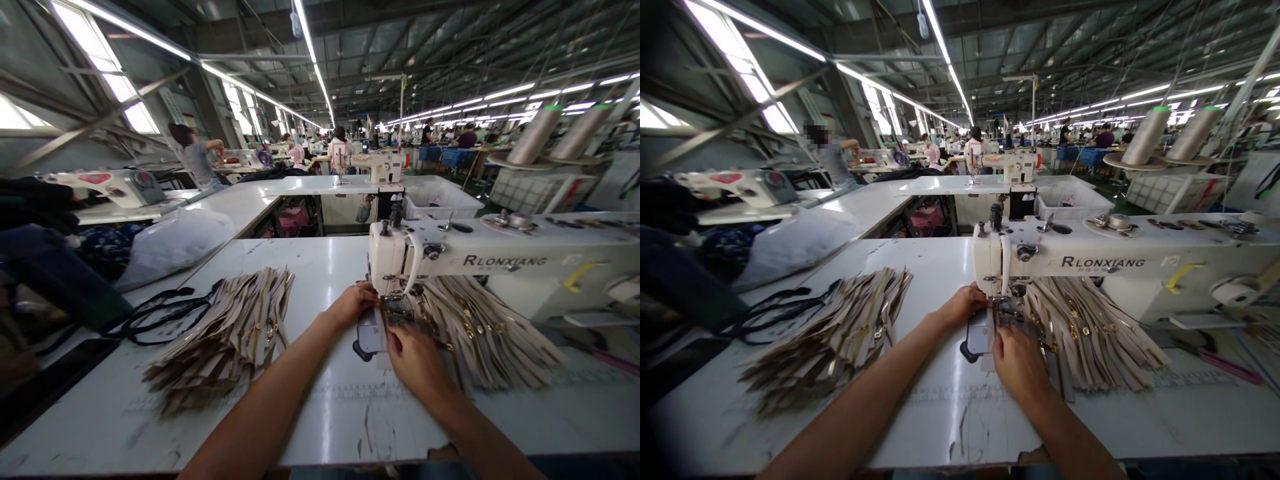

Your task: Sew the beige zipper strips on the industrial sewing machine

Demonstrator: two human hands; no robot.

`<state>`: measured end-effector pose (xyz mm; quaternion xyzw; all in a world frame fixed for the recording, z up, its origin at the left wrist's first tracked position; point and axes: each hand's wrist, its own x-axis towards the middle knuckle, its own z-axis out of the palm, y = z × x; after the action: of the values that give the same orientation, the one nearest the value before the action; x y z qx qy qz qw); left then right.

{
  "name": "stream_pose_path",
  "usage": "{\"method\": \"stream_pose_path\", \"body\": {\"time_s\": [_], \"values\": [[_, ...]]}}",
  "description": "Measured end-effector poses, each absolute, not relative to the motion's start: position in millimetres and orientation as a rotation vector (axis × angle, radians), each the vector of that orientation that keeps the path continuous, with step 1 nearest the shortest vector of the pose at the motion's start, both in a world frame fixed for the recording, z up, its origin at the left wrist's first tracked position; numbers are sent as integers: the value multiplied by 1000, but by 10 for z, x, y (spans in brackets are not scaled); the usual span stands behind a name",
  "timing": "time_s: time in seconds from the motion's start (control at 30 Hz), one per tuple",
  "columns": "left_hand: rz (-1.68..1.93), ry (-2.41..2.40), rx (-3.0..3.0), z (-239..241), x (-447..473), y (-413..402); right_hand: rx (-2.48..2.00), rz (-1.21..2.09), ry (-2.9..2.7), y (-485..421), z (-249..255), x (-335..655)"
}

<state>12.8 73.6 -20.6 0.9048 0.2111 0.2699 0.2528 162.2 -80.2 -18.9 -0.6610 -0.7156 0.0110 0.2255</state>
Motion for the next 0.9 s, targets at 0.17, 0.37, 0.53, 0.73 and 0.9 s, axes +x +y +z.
{"method": "stream_pose_path", "body": {"time_s": [0.17, 0.37, 0.53, 0.73, 0.9], "values": [[705, 601, 2444, -187, 129, 724, -1794, 35, -1971, -824, -175, 1640], [703, 603, 2460, -180, 130, 727, -1781, 20, -1991, -803, -187, 1636], [680, 613, 2493, -186, 139, 740, -1801, 32, -2009, -792, -193, 1638], [638, 797, 2542, -27, 116, 580, -1772, 41, -1986, -797, -206, 1651], [326, 965, 2584, 301, 82, 238, -1699, 88, -1922, -831, -214, 1677]]}}
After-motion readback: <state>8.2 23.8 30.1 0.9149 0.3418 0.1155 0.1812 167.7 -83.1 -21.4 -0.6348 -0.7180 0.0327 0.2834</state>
